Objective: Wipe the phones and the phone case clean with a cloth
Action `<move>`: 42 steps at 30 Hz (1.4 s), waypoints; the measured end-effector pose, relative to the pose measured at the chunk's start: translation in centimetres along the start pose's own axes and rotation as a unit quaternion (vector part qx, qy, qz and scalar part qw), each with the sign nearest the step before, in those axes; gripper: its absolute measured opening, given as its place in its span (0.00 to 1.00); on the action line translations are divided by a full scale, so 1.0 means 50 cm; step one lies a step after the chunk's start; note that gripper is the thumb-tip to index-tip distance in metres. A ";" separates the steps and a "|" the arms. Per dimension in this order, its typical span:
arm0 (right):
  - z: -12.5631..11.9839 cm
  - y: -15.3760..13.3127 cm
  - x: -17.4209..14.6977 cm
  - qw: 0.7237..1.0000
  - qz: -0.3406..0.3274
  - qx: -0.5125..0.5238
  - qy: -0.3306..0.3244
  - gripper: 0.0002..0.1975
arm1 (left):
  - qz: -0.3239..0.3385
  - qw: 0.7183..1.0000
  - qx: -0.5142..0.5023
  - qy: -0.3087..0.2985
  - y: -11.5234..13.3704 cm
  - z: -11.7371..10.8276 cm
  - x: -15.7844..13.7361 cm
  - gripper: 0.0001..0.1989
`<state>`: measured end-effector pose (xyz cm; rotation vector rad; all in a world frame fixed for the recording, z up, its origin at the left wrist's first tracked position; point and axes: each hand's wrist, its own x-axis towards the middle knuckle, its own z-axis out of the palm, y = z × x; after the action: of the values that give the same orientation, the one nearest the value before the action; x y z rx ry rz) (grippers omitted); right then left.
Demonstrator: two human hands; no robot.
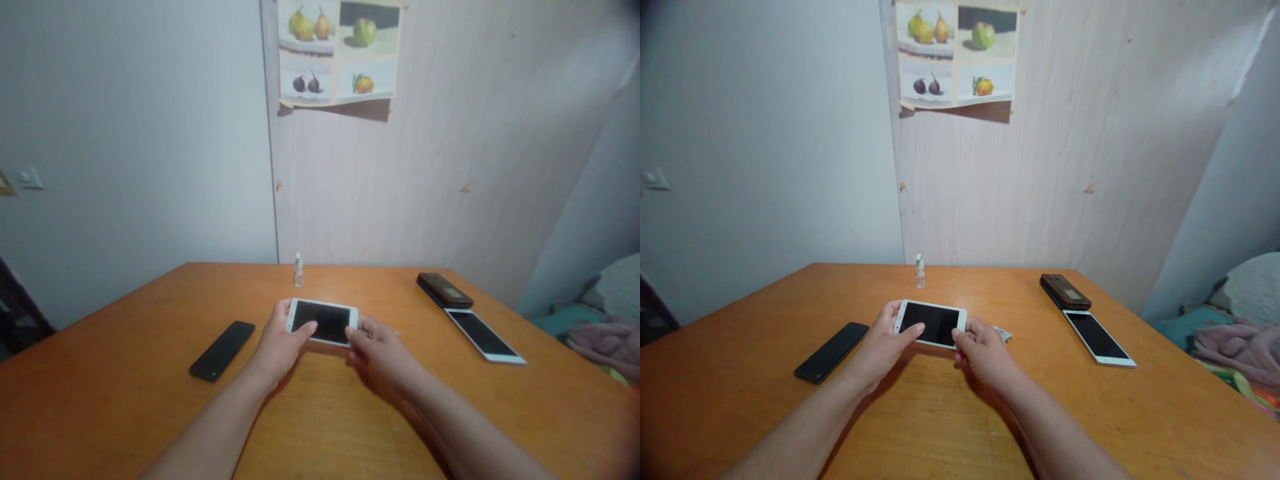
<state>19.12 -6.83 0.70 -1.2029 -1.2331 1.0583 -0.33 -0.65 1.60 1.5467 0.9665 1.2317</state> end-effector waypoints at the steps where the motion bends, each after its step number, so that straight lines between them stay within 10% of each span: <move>1: 0.000 0.005 0.001 1.000 0.012 0.007 0.003 0.18 | 0.002 1.000 0.004 -0.003 0.001 -0.001 0.000 0.25; 20: -0.027 -0.008 0.005 0.988 0.060 0.126 0.060 0.16 | -0.169 0.968 -0.170 -0.069 0.014 -0.020 0.014 0.08; 30: -0.106 -0.047 0.018 0.961 0.000 -0.073 0.266 0.16 | -0.170 0.975 -0.144 0.002 0.001 -0.019 0.023 0.18; 42: -0.155 0.038 0.046 0.859 0.020 -0.489 0.153 0.14 | -0.143 0.985 -0.098 -0.025 -0.001 -0.001 0.004 0.16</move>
<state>27.10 -4.95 -0.61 -2.0660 -1.5274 0.1657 -0.33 -0.45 1.58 1.2327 0.9651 1.0458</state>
